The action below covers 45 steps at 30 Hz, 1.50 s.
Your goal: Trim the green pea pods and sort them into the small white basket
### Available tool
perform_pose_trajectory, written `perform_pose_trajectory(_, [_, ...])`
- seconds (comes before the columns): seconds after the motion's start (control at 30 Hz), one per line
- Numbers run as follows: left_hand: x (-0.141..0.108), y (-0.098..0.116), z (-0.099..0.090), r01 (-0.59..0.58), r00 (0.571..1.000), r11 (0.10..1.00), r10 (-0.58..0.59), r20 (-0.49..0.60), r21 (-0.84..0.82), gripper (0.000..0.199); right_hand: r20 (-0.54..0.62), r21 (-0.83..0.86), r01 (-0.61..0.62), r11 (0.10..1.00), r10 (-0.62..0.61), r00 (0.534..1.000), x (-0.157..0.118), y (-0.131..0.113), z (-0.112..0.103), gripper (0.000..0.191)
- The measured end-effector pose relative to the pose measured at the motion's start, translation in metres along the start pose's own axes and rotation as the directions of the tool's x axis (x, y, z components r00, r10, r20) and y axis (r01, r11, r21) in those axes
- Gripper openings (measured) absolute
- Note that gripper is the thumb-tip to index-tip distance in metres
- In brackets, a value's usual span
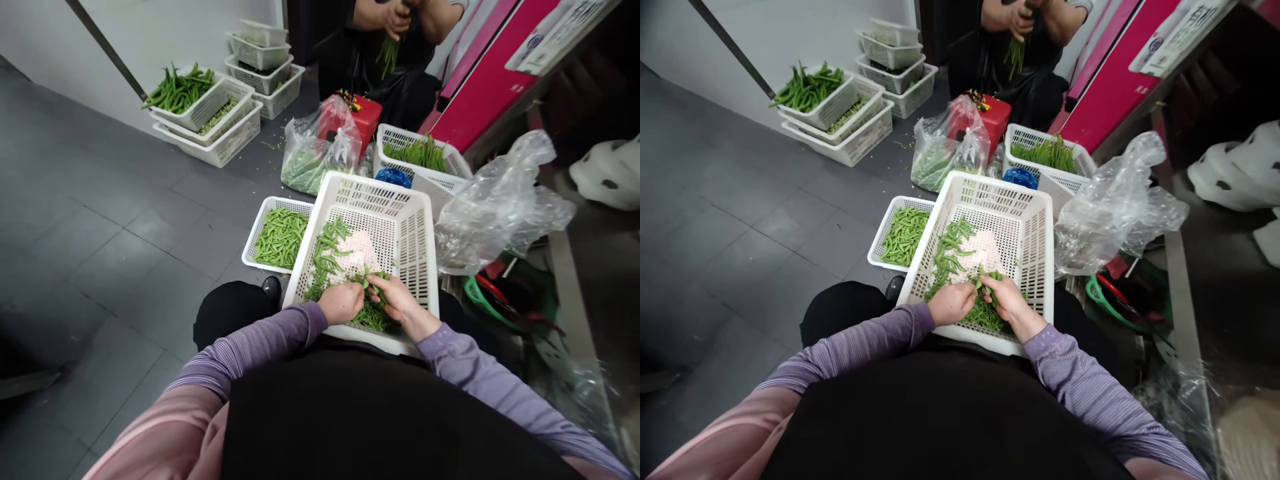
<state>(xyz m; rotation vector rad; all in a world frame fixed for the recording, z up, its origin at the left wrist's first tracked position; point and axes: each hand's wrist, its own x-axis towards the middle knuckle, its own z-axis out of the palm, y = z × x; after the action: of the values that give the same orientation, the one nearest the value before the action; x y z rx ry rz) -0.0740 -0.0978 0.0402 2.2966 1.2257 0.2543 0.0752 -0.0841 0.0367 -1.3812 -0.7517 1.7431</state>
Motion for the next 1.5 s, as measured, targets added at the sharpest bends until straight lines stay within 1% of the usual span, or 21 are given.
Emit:
perform_pose_trajectory(0.17, [-0.005,0.007,0.001,0.005,0.999,0.999,-0.003,-0.037,0.043,0.026,-0.081,-0.035,0.071,0.997,-0.074,0.994,-0.012,0.002,0.005,0.029])
perform_pose_trajectory(0.27, [-0.006,0.009,-0.003,0.003,1.000,1.000,-0.003,-0.021,0.003,0.022,0.098,-0.035,-0.090,0.995,0.093,0.991,-0.022,-0.004,-0.001,0.025])
perform_pose_trajectory(0.37, [0.000,0.002,-0.010,0.064,0.998,0.995,-0.065,-0.012,-0.075,0.024,0.317,-0.111,-0.331,0.937,0.350,0.882,-0.031,-0.011,-0.019,0.019])
perform_pose_trajectory(0.43, [0.006,-0.009,-0.013,0.196,0.980,0.975,-0.198,-0.006,-0.099,0.027,0.335,-0.111,-0.412,0.904,0.424,0.841,-0.035,-0.014,-0.031,0.018])
perform_pose_trajectory(0.5, [0.010,-0.017,-0.013,0.314,0.949,0.946,-0.310,0.053,-0.083,0.029,0.307,-0.078,-0.441,0.894,0.443,0.843,-0.038,-0.013,-0.041,0.018])
perform_pose_trajectory(0.53, [0.010,-0.019,-0.012,0.324,0.945,0.944,-0.319,0.079,-0.061,0.028,0.289,-0.064,-0.444,0.894,0.442,0.849,-0.038,-0.012,-0.044,0.018])
perform_pose_trajectory(0.6, [0.007,-0.016,-0.009,0.228,0.971,0.974,-0.227,0.073,-0.005,0.028,0.267,-0.067,-0.439,0.896,0.440,0.858,-0.039,-0.010,-0.047,0.017])
perform_pose_trajectory(0.67, [0.000,-0.007,-0.006,0.037,0.999,0.998,-0.037,0.015,0.048,0.038,0.271,-0.113,-0.418,0.901,0.433,0.860,-0.039,-0.007,-0.048,0.016])
perform_pose_trajectory(0.73, [-0.005,0.002,-0.004,-0.139,0.990,0.985,0.139,0.016,0.098,0.036,0.301,-0.199,-0.375,0.905,0.421,0.856,-0.037,-0.007,-0.048,0.017])
perform_pose_trajectory(0.8, [-0.008,0.008,-0.003,-0.254,0.965,0.957,0.240,0.109,0.138,0.026,0.336,-0.345,-0.310,0.886,0.425,0.841,-0.034,-0.009,-0.048,0.021])
perform_pose_trajectory(0.9, [-0.008,0.009,-0.005,-0.326,0.919,0.941,0.291,0.266,0.094,0.023,0.334,-0.647,-0.159,0.745,0.465,0.820,-0.027,-0.020,-0.044,0.027])
perform_pose_trajectory(0.97, [-0.007,0.007,-0.009,-0.286,0.919,0.958,0.285,0.273,-0.040,0.020,0.347,-0.776,-0.037,0.629,0.476,0.808,-0.025,-0.029,-0.039,0.028])
perform_pose_trajectory(1.0, [-0.006,0.006,-0.011,-0.237,0.933,0.962,0.264,0.246,-0.135,0.019,0.368,-0.800,0.024,0.600,0.458,0.809,-0.025,-0.033,-0.035,0.027])
perform_pose_trajectory(1.07, [-0.004,0.004,-0.016,-0.095,0.970,0.925,0.170,0.174,-0.369,0.019,0.413,-0.767,0.100,0.634,0.368,0.833,-0.027,-0.038,-0.026,0.024])
perform_pose_trajectory(1.17, [0.000,0.002,-0.018,0.141,0.990,0.756,-0.101,0.099,-0.639,0.028,0.388,-0.542,0.099,0.834,0.144,0.910,-0.023,-0.031,-0.013,0.023])
perform_pose_trajectory(1.23, [0.001,0.002,-0.013,0.213,0.972,0.740,-0.225,0.065,-0.638,0.030,0.216,-0.311,0.085,0.947,-0.017,0.976,-0.007,-0.018,-0.009,0.023])
perform_pose_trajectory(1.3, [0.000,0.001,-0.004,0.235,0.972,0.852,-0.214,0.099,-0.469,0.025,-0.051,-0.190,0.110,0.975,-0.122,0.991,0.022,-0.004,-0.009,0.024])
perform_pose_trajectory(1.37, [-0.004,0.000,0.006,0.203,0.965,0.950,-0.154,0.211,-0.237,0.019,-0.232,-0.313,0.115,0.943,-0.193,0.953,0.059,0.006,-0.012,0.023])
perform_pose_trajectory(1.4, [-0.006,-0.001,0.010,0.175,0.958,0.973,-0.133,0.255,-0.151,0.018,-0.259,-0.426,0.113,0.898,-0.241,0.935,0.078,0.009,-0.014,0.022])
perform_pose_trajectory(1.43, [-0.008,-0.003,0.013,0.151,0.955,0.984,-0.120,0.271,-0.098,0.020,-0.232,-0.546,0.120,0.829,-0.287,0.930,0.095,0.011,-0.015,0.019])
perform_pose_trajectory(1.5, [-0.009,-0.007,0.015,0.128,0.968,0.989,-0.110,0.225,-0.069,0.028,-0.032,-0.810,0.176,0.560,-0.343,0.939,0.122,0.013,-0.013,0.017])
